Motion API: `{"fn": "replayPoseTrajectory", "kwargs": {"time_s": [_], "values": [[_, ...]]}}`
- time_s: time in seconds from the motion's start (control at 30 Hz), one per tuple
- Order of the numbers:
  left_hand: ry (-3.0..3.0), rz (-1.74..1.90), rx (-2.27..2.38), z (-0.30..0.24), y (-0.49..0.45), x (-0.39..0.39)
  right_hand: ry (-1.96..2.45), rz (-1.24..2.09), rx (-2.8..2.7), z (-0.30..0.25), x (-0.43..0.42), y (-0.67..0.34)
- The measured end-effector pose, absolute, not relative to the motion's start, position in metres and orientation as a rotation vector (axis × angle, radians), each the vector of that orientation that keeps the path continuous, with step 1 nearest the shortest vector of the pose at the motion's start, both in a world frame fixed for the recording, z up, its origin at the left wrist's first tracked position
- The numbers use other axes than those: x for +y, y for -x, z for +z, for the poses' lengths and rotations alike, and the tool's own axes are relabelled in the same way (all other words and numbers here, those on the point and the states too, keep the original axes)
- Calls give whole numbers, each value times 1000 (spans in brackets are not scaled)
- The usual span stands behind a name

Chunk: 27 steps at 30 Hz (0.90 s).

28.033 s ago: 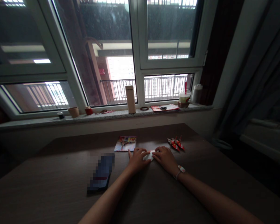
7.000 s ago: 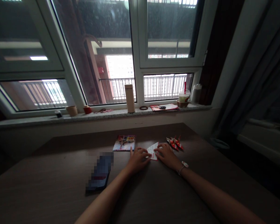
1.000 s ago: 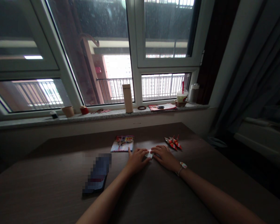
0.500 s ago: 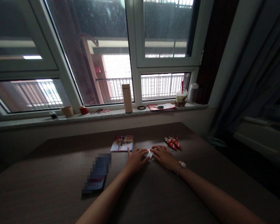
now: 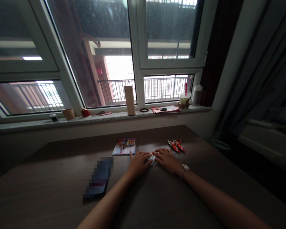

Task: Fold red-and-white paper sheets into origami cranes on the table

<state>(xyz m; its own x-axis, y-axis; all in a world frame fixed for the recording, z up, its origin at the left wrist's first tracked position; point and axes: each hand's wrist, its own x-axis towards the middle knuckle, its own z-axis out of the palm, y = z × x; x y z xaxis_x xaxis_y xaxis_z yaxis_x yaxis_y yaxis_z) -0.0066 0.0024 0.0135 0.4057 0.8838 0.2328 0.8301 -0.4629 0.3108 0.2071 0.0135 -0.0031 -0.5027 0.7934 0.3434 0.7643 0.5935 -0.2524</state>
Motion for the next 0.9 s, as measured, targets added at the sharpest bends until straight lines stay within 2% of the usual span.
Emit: {"fn": "replayPoseTrajectory", "kwargs": {"time_s": [0.9], "values": [[-2464, 533, 1566, 19, 6, -1, 1345, 14, -2396, 7, 5, -203]]}}
